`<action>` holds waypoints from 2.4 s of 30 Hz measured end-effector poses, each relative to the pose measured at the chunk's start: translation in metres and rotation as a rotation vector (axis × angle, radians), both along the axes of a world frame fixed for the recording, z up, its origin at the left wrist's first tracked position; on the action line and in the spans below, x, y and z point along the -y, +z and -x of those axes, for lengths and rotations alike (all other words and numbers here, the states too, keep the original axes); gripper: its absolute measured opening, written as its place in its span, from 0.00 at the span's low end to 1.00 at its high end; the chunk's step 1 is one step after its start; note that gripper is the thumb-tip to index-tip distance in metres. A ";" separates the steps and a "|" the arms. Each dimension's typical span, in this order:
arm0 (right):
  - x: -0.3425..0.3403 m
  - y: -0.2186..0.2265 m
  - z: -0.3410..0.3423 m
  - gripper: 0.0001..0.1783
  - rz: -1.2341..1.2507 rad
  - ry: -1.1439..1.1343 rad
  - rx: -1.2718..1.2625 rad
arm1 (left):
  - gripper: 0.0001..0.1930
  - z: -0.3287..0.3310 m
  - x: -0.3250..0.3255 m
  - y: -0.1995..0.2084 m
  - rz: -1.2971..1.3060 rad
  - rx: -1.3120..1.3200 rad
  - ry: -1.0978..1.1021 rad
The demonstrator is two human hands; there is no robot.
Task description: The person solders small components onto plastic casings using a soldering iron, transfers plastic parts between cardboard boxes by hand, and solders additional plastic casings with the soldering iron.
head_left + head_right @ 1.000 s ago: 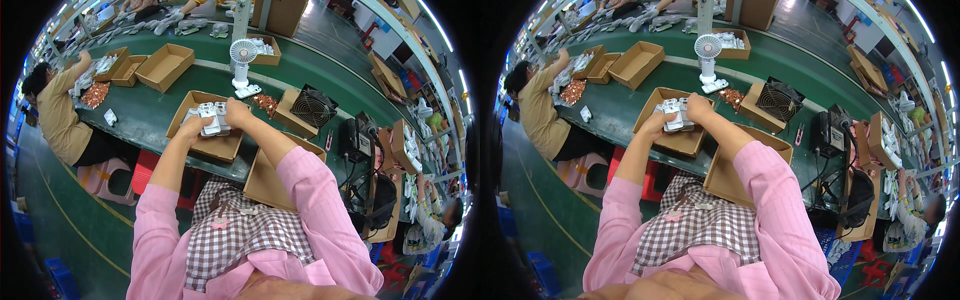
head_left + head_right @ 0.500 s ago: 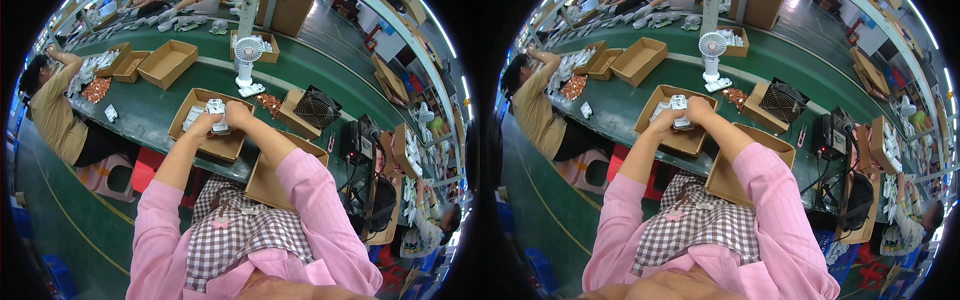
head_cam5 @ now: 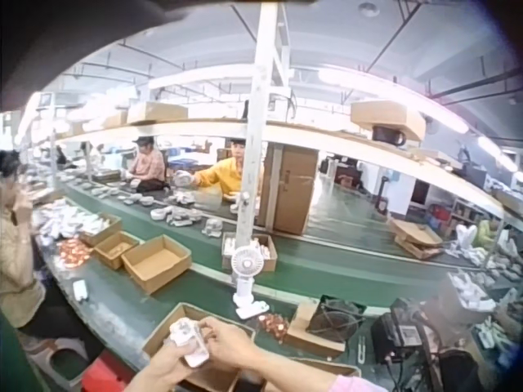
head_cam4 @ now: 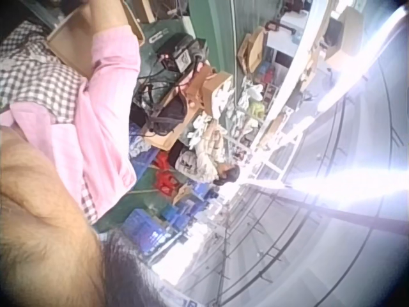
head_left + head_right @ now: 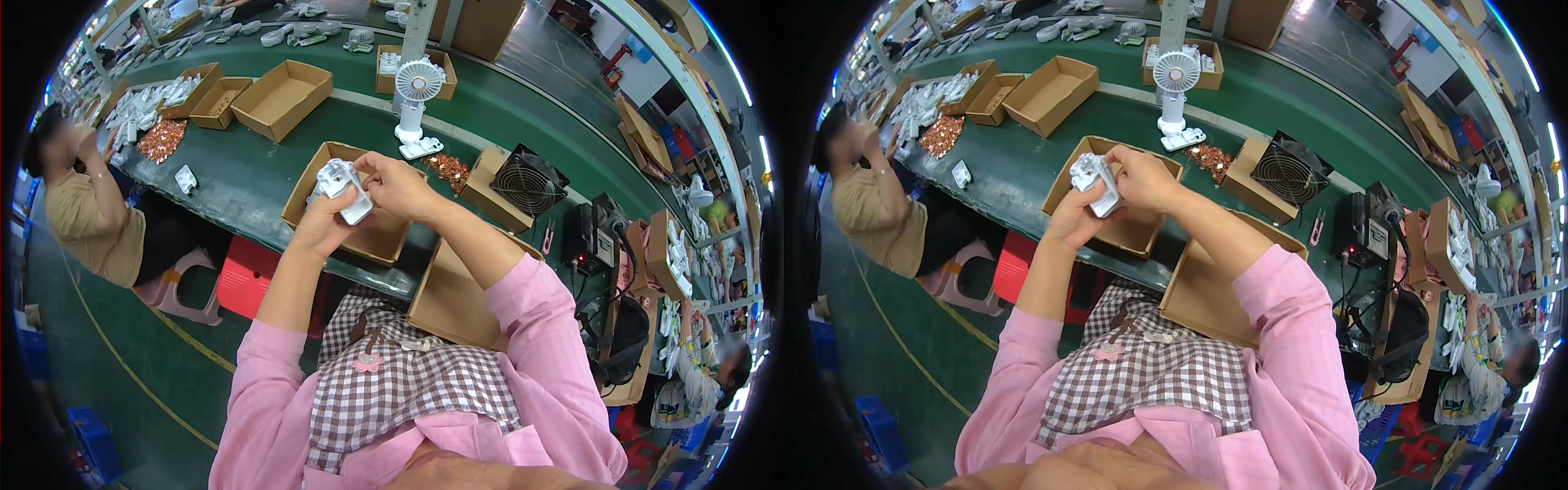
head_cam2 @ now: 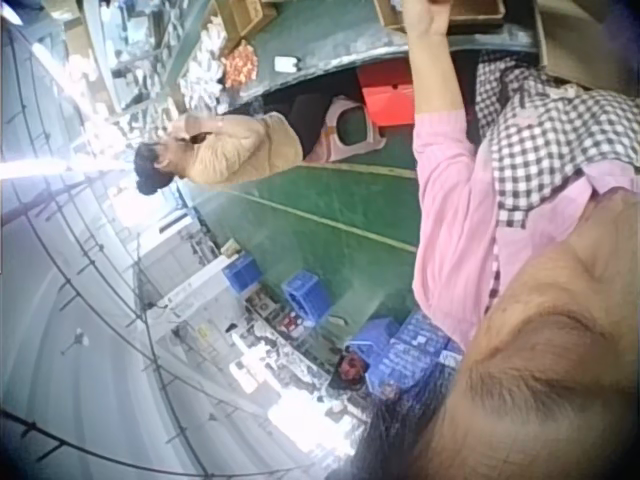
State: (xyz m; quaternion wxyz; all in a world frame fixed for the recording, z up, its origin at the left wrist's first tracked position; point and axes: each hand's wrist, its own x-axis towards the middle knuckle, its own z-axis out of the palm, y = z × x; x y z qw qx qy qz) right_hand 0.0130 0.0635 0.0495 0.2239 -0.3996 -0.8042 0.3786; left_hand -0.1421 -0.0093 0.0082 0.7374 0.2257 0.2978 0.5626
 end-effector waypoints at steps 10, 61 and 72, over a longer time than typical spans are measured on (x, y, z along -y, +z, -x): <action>-0.035 -0.049 0.043 0.19 -0.282 0.404 0.140 | 0.28 0.062 0.050 0.010 -0.168 0.409 0.101; 0.129 -0.019 -0.310 0.17 -0.266 -1.263 -0.965 | 0.39 -0.153 0.016 0.035 -0.020 0.176 -0.557; 0.065 -0.027 -0.419 0.21 -0.597 -1.443 -0.227 | 0.40 -0.182 0.011 0.022 -0.119 -0.296 -0.327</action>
